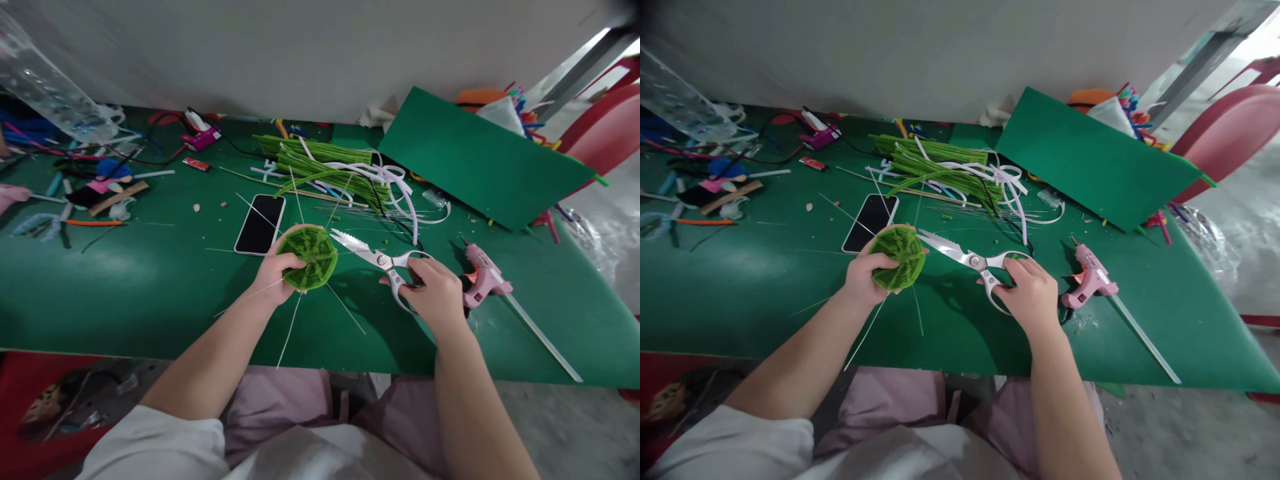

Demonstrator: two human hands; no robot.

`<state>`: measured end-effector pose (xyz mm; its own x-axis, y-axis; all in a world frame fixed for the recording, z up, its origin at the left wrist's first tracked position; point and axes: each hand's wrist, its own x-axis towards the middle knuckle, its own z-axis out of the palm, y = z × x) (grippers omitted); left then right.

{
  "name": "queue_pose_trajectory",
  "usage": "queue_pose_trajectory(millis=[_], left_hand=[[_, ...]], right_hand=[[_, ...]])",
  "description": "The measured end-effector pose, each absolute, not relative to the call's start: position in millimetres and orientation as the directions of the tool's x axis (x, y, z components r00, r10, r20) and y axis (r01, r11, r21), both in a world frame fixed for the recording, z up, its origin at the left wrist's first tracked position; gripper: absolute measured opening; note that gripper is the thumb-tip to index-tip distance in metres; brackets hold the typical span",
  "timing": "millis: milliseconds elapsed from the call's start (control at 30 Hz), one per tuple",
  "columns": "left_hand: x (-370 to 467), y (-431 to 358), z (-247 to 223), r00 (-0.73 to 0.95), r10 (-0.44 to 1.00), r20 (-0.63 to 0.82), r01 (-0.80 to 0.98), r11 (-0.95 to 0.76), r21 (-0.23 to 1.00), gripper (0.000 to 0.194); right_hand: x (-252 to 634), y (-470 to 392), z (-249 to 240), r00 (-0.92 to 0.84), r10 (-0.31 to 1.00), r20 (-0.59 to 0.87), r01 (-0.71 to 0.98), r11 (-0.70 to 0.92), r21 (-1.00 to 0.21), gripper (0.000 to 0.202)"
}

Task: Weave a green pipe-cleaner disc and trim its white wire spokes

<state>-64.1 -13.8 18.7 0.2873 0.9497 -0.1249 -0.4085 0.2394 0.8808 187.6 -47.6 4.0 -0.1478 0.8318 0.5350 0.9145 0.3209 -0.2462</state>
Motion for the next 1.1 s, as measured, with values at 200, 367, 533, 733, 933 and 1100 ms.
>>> queue_pose_trajectory(millis=[200,367,533,733,933,1100], left_hand=[[-64.3,-12.8,18.1,0.287,0.948,-0.137,-0.397,0.248,0.883,0.065],[-63.5,-13.2,19.5,0.258,0.956,-0.142,-0.41,0.242,0.879,0.067],[-63.2,-13.2,20.4,0.26,0.955,-0.145,-0.413,0.245,0.877,0.068],[-65.0,-13.7,17.5,0.284,0.951,-0.121,-0.399,0.232,0.887,0.067],[-64.2,-13.0,17.0,0.283,0.95,-0.13,-0.399,0.24,0.885,0.067],[-63.4,-12.4,17.7,0.265,0.95,-0.162,-0.396,0.261,0.88,0.069]], right_hand=[[188.1,-47.3,3.9,-0.158,0.826,0.541,0.922,0.32,-0.219,0.014],[188.1,-47.1,2.1,-0.15,0.819,0.554,0.929,0.308,-0.205,0.011],[186.2,-47.2,3.2,-0.098,0.854,0.512,0.919,0.274,-0.282,0.016],[189.2,-45.8,-0.2,0.064,0.973,0.223,0.672,0.123,-0.73,0.023],[192.3,-41.6,-1.3,-0.058,0.997,0.057,-0.164,0.047,-0.985,0.042],[194.4,-45.0,4.9,-0.16,0.986,0.046,-0.336,-0.011,-0.942,0.051]])
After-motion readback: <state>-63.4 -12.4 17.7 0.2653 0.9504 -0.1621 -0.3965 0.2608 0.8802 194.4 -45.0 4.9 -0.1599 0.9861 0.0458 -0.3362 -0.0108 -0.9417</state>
